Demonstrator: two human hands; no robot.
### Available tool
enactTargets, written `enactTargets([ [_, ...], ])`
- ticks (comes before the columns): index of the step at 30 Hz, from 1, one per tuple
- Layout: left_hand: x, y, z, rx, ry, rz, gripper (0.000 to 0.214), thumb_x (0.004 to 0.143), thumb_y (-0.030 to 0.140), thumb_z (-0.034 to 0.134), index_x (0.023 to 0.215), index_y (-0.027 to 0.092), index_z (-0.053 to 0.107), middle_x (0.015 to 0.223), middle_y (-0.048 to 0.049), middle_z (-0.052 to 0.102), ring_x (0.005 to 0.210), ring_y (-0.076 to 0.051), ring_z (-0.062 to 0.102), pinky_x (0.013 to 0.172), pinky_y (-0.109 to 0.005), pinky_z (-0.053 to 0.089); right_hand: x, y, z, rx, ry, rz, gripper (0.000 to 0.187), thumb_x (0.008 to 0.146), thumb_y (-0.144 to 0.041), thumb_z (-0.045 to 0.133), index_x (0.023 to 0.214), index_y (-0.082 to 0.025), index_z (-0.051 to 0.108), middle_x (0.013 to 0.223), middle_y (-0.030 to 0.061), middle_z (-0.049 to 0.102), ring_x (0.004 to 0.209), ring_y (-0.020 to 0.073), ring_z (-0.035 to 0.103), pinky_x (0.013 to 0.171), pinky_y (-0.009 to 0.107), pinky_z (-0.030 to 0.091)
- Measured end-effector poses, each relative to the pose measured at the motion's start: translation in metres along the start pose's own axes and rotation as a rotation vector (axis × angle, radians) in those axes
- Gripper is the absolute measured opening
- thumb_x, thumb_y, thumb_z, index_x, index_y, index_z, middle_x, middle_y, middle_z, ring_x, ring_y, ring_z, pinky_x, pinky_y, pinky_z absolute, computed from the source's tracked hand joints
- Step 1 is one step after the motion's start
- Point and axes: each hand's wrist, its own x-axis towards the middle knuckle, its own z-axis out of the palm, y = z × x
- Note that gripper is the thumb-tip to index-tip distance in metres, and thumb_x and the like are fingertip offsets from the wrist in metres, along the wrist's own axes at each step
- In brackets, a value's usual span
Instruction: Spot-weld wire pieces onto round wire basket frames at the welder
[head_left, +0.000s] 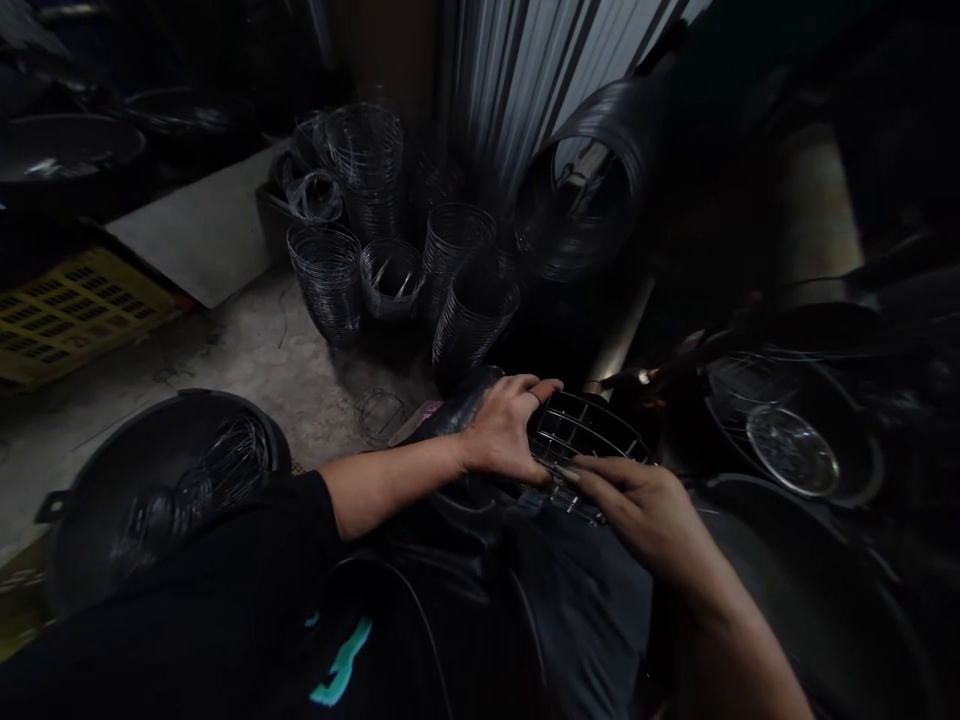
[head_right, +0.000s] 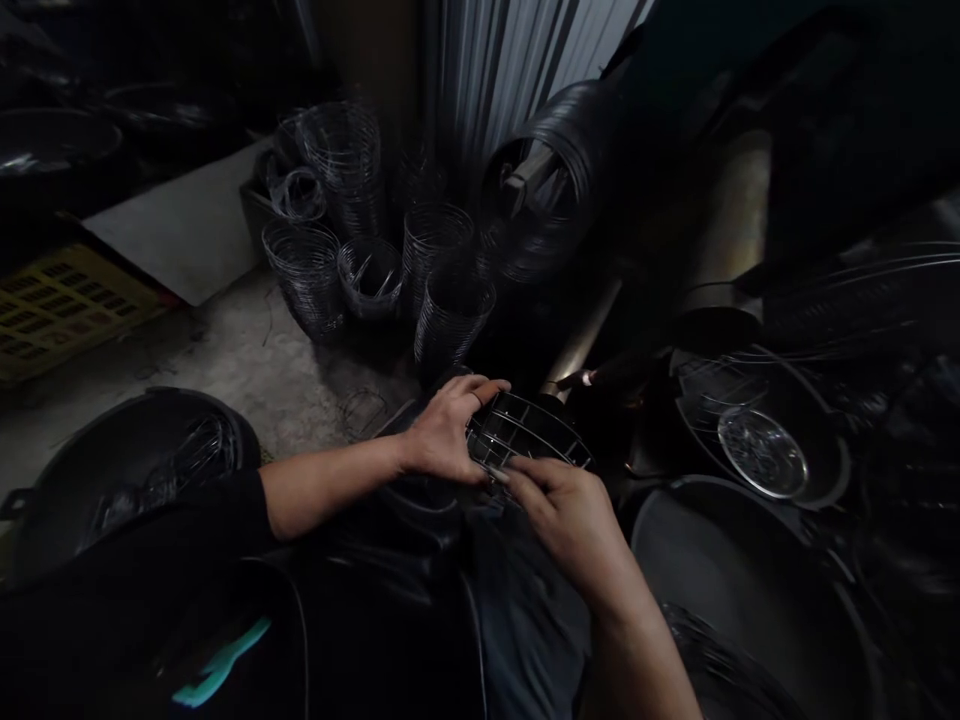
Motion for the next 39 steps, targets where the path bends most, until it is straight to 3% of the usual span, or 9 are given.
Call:
enactTargets([
  [4,0.008,0.001,0.006,0.026,0.027,0.004,0.107,0.036,0.049,0.082,0.132,0.017,0.049,0.127,-0.0144,0.049,0.12,-0.035,0.047,0.106,-0.052,0.039,-0.004,0.012,0.008,-0.497,0.07,-0.122,0.032,0.082,-0.021,0.056,0.108,-0.013,0.072,0.092,0.0108,0.073,0.083,0.0286,0.067,0.068,0.038,0.056],
  [6,0.014,0.0,0.007,0.021,0.025,0.006,0.106,0.035,0.046,0.082,0.132,0.017,0.049,0.125,-0.0138,0.05,0.118,-0.034,0.048,0.105,-0.051,0.04,-0.007,0.016,0.011,-0.561,0.113,-0.199,0.03,0.083,-0.016,0.051,0.106,-0.011,0.071,0.085,0.0102,0.073,0.078,0.0279,0.066,0.068,0.04,0.055],
  [11,0.03,0.001,0.01,0.01,0.02,0.003,0.105,0.036,0.046,0.082,0.132,0.02,0.048,0.126,-0.0121,0.049,0.118,-0.034,0.048,0.104,-0.049,0.042,-0.003,0.033,0.009,-0.406,0.328,-0.357,0.028,0.09,-0.016,0.046,0.099,-0.013,0.072,0.078,0.0072,0.072,0.067,0.0188,0.065,0.072,0.033,0.054],
  [16,0.05,0.006,0.012,0.01,0.039,-0.015,0.106,0.036,0.042,0.082,0.133,0.016,0.048,0.125,-0.0124,0.05,0.117,-0.033,0.048,0.104,-0.047,0.043,0.01,0.045,-0.002,-0.408,0.434,-0.372,0.025,0.09,-0.016,0.049,0.098,-0.014,0.072,0.077,0.0065,0.071,0.068,0.0183,0.065,0.069,0.03,0.053],
  [24,0.074,0.013,0.013,-0.012,0.018,-0.126,0.105,0.036,0.04,0.083,0.133,0.022,0.047,0.128,-0.0096,0.049,0.118,-0.033,0.048,0.101,-0.048,0.044,0.03,0.054,-0.021,-0.397,0.417,-0.33,0.024,0.092,-0.024,0.051,0.095,-0.017,0.074,0.07,0.0039,0.068,0.062,0.0159,0.062,0.06,0.026,0.049],
  [30,0.078,0.011,0.012,0.013,-0.016,-0.141,0.103,0.038,0.04,0.084,0.133,0.021,0.048,0.125,-0.0087,0.051,0.115,-0.031,0.05,0.1,-0.046,0.045,0.031,0.059,-0.021,-0.318,0.411,-0.32,0.022,0.091,-0.024,0.054,0.097,-0.015,0.073,0.083,0.0062,0.072,0.073,0.0177,0.067,0.066,0.027,0.051],
  [39,0.102,0.009,0.014,0.066,-0.012,-0.174,0.099,0.042,0.043,0.081,0.133,0.024,0.049,0.124,-0.0077,0.053,0.114,-0.029,0.052,0.097,-0.043,0.048,0.051,0.069,-0.027,-0.264,0.493,-0.225,0.025,0.09,-0.035,0.056,0.093,-0.02,0.076,0.075,0.0042,0.071,0.065,0.0176,0.065,0.059,0.028,0.05],
])
